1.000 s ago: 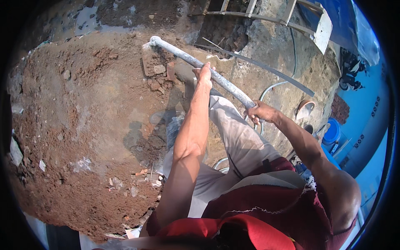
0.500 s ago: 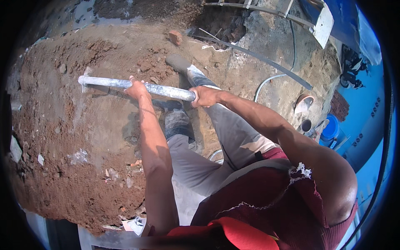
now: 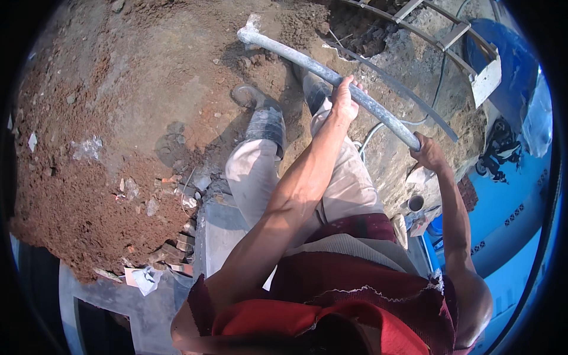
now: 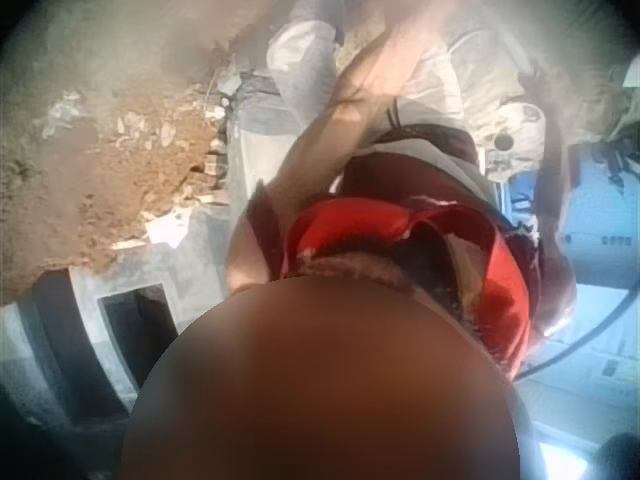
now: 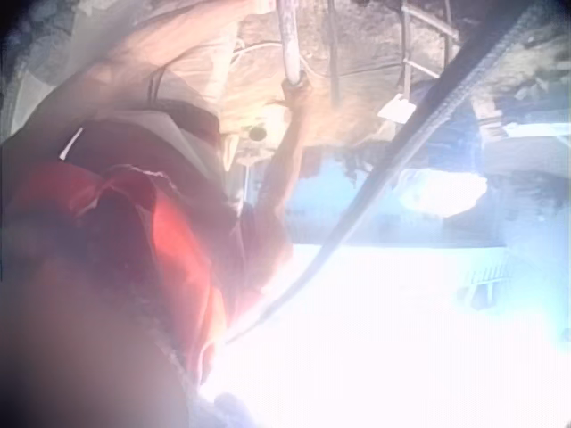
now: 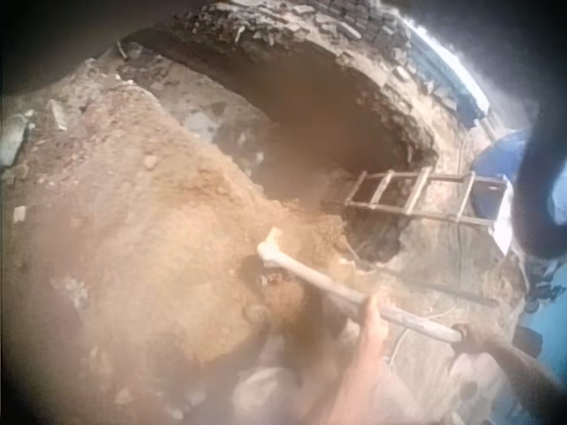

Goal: The person uses a hoe to repeatedly strike and level a large pile of soil and debris on a construction site. The person moves around the pile, adjusting position and striking different areas to flatten the surface.

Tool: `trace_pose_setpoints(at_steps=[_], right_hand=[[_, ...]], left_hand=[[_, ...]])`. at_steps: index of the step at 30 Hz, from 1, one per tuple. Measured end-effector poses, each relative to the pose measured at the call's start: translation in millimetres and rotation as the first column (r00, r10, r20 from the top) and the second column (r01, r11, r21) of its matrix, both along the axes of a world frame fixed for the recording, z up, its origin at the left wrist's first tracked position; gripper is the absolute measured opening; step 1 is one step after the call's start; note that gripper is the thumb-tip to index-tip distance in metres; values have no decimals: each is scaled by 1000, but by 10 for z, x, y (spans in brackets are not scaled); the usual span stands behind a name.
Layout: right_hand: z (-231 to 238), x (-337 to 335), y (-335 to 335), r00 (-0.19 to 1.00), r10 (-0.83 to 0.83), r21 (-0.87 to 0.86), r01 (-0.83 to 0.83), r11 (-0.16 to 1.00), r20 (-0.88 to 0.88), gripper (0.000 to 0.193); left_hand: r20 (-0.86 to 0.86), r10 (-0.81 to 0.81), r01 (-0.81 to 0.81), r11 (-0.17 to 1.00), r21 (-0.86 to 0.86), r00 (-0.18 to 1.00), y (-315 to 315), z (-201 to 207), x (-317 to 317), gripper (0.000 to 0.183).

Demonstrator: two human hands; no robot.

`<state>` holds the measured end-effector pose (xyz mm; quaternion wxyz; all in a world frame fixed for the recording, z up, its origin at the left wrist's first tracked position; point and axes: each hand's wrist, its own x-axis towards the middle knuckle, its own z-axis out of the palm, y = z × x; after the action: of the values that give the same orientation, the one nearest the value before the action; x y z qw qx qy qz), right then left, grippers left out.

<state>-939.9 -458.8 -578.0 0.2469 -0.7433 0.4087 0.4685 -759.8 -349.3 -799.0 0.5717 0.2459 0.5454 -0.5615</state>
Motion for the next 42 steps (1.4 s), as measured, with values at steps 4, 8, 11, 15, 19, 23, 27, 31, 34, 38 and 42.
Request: trace_pose_setpoints(at_steps=[4,8,11,15,19,23,27,31,34,38,42], right_hand=[[35,174,111,997,79,80,-80,994,24,33],[-677,1134,937,971,0,453,-111,884,239,40],[-1145,2053,2079,913,-74,644,-225,731,402,37],[-1379,2651,3254,884,-87,677,-285,678,459,46],[-1274,2290,3157,907,150,615,-381,691,394,41],[-1182,1961,2493,878,260,548,-459,699,403,32],[-1088,1756,1843,837,384,520,-544,659,389,36],[-1029,1396,951,850,459,467,-525,712,258,36],[-963,883,225,822,529,359,-569,740,213,29],[-772,-48,-531,843,515,197,-538,820,159,24],[-631,-884,-899,864,467,165,-497,852,190,25]], left_hand=[[144,157,-169,982,77,977,557,527,257,24],[490,208,-385,875,294,847,1877,536,1366,17],[686,-93,-459,679,574,721,3102,468,2272,15],[330,-558,-165,326,931,762,4243,256,2786,19],[279,-428,-83,423,902,860,4551,45,2137,18],[391,-343,-257,376,890,854,4191,-141,1494,19],[414,-249,-280,436,855,876,3448,-63,1125,22],[395,-106,-299,486,821,913,2299,-2,622,25],[364,1,-317,496,808,931,1466,-96,14,40],[191,391,-420,662,621,900,718,-157,-851,26],[63,390,-380,830,409,919,439,102,-1460,24]])
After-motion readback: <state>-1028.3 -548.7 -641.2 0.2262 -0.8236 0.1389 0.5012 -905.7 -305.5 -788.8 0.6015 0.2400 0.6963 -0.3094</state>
